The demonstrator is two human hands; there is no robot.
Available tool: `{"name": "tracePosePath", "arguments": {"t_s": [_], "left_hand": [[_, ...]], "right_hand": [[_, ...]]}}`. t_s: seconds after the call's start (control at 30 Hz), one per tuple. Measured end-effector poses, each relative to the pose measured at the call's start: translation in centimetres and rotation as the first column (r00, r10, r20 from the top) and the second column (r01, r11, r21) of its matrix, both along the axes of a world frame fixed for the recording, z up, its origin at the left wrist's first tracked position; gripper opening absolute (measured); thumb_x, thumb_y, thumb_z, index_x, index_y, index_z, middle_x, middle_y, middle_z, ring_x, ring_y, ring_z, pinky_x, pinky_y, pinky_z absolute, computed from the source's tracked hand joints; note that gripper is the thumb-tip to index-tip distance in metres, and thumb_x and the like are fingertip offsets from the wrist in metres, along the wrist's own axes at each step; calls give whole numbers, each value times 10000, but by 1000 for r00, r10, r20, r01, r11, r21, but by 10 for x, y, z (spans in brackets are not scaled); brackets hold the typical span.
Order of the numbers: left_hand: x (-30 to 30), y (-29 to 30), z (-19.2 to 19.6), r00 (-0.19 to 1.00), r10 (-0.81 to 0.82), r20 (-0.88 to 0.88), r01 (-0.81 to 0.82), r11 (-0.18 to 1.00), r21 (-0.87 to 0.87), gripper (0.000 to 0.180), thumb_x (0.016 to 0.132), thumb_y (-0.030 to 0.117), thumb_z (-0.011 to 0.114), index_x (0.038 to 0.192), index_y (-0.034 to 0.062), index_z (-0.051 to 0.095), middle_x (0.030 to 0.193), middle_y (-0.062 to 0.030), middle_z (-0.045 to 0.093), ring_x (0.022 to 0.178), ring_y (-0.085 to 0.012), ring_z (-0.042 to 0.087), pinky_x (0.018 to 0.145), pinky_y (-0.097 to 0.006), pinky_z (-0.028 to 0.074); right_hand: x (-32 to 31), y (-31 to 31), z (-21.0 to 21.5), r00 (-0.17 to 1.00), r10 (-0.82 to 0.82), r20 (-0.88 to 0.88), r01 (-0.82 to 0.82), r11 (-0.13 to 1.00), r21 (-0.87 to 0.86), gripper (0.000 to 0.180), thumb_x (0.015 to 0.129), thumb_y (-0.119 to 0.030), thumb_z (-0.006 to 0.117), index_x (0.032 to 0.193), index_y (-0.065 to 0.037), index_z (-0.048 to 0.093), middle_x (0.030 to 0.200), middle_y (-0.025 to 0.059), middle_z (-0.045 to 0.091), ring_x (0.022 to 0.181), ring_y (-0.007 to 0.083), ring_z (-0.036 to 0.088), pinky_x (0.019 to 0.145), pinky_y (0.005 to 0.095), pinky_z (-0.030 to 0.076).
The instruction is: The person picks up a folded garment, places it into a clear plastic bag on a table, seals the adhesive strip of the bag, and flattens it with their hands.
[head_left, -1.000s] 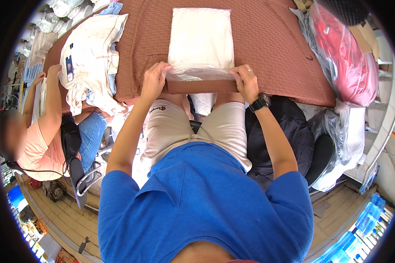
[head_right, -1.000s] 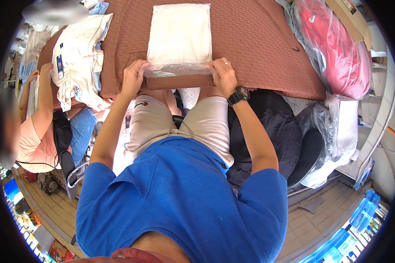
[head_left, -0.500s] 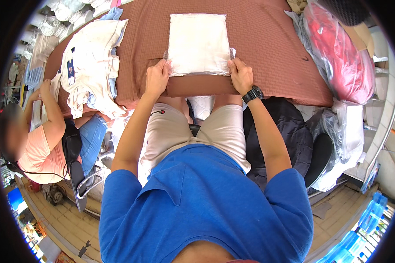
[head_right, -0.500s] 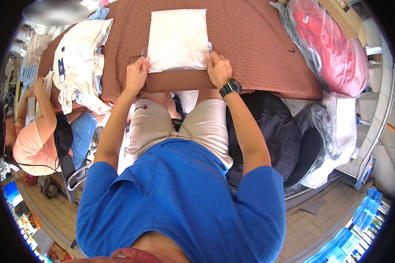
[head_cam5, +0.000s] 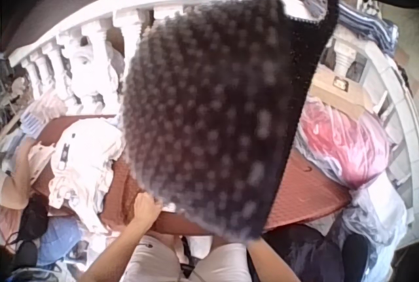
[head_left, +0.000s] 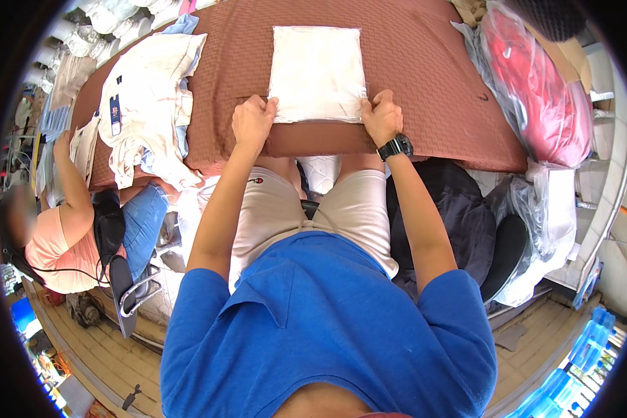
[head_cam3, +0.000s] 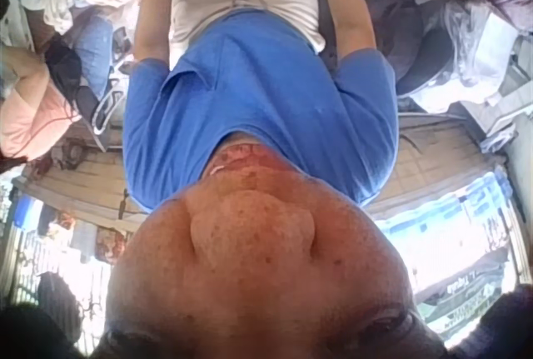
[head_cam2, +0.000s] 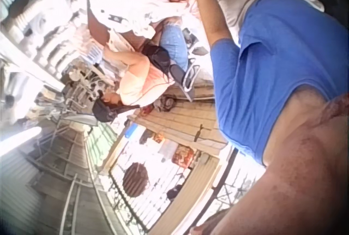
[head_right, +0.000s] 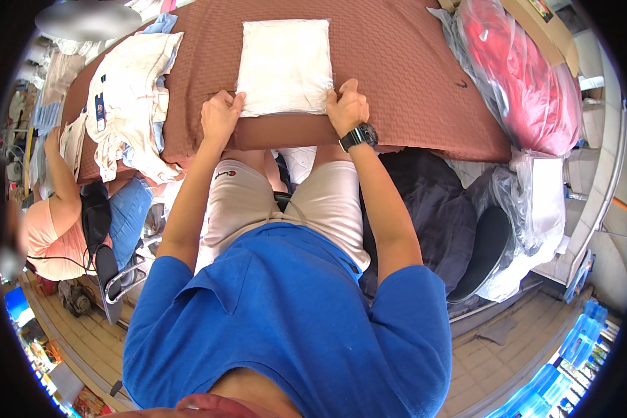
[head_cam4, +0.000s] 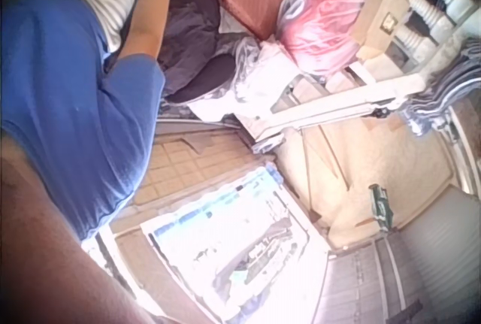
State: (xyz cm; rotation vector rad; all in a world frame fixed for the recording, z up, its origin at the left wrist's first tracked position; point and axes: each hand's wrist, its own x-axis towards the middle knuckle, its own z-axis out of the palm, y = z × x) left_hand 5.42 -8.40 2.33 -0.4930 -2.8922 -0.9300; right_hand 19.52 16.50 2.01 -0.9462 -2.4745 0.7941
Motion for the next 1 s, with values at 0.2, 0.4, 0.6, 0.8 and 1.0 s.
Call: {"name": "tracePosePath", "arguments": {"t_s": [0.2, 0.4, 0.6, 0.8, 1.0], "left_hand": [[-2, 19, 5, 820, -135, -557, 234, 966, 111, 351, 965, 276, 667, 1259, 89, 625, 1292, -203, 652, 1229, -354, 607, 1019, -478, 465], [-36, 79, -2, 767, -430, -476, 373, 903, -214, 561, 1028, 403, 563, 1535, 179, 473, 1654, -86, 354, 1541, -370, 267, 1254, -556, 206], [-44, 71, 6, 823, -449, -347, 505, 859, 87, 537, 1018, 374, 609, 1482, 118, 523, 1549, -161, 449, 1448, -366, 396, 1205, -507, 304], [-43, -7, 47, 799, -460, 387, 317, 870, 378, 615, 908, 247, 808, 1423, 40, 545, 1286, -128, 614, 973, -184, 636, 908, -331, 509], [-39, -10, 10, 772, -516, 370, 290, 805, 517, 343, 969, 121, 737, 1264, 28, 588, 1020, -39, 690, 919, -90, 615, 837, -262, 501]], "right_hand": [[-17, -11, 18, 979, 124, -161, -59, 933, 356, 373, 938, -236, 663, 1275, -89, 602, 1469, 141, 532, 1315, 384, 498, 1017, 531, 433], [-88, -21, -1, 918, 379, -119, -271, 817, 508, 500, 1025, -324, 537, 1495, -155, 522, 1608, 105, 410, 1461, 408, 368, 1183, 616, 291], [-84, -5, -16, 901, 373, -221, -281, 890, 358, 464, 1041, -293, 548, 1487, -165, 535, 1603, 136, 415, 1442, 406, 388, 1198, 580, 312], [-14, 32, 18, 938, 268, -221, -309, 934, -178, 417, 942, -282, 751, 1261, -21, 687, 1181, 165, 676, 1021, 267, 641, 885, 392, 533], [-4, 36, 4, 943, 250, -222, -328, 815, -478, 356, 884, -174, 827, 1163, 11, 705, 1011, 78, 695, 844, 118, 630, 726, 285, 540]]}}
